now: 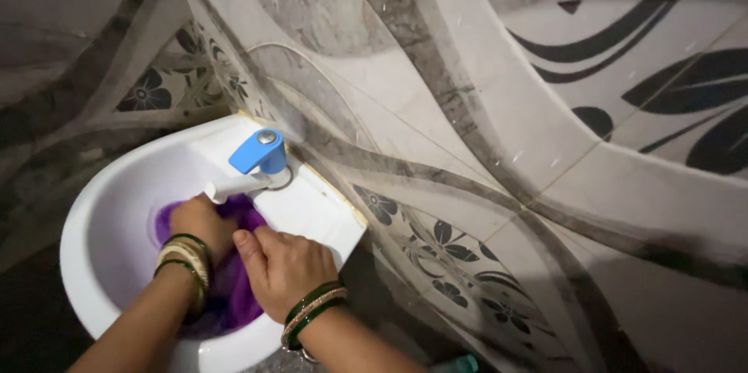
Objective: The person washes a purple mesh loofah in a small sink by hand, turning it over and rubbing it under water from a tap.
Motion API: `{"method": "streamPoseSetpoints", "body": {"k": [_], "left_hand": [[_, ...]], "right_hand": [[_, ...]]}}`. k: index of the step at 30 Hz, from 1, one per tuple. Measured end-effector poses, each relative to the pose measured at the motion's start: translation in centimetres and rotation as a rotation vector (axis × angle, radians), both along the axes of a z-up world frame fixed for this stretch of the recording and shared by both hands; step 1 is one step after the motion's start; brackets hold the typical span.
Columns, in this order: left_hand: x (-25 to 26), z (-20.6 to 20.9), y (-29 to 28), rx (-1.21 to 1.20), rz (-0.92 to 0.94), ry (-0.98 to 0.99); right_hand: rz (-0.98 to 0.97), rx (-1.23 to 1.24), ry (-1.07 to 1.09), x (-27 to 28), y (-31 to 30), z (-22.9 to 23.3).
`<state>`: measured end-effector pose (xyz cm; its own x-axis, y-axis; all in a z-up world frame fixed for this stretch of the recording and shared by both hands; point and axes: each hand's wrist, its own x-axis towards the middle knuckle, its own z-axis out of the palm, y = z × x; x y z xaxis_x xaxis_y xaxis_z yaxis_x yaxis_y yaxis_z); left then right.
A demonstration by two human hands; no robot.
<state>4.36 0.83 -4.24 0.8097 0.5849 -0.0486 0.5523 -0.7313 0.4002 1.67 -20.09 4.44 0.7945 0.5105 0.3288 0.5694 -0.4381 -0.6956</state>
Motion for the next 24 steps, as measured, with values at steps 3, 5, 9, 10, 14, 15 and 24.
{"method": "streamPoseSetpoints", "body": {"k": [3,5,9,10,14,15,24], "left_hand": [[0.9,-0.5,2.5,-0.122,0.289,-0.386],[2.0,-0.7,2.8,-0.121,0.256,-0.510],[0.5,-1.3,1.5,-0.054,-0.003,-0.552],[-0.5,-1.6,1.0,-0.157,0.025,-0.385],[-3.4,-4.7,0.3,-0.322,-0.228,-0.202],[-3.4,-6.1,0.6,-0.321,-0.230,-0.202],[-2.9,-11.8,1.8,0.199,-0.948,-0.198]], "right_hand": [[0.013,-0.025,0.025,0.0,-0.1,0.1],[0.010,-0.006,0.019,0.1,-0.1,0.2],[0.027,0.016,0.002,0.2,-0.1,0.0],[0.028,0.016,0.003,0.1,-0.1,0.0],[0.023,-0.017,-0.008,0.2,0.0,0.0],[0.021,-0.032,-0.008,0.2,-0.1,-0.1],[0.034,0.038,0.005,0.3,-0.2,-0.2]]}}
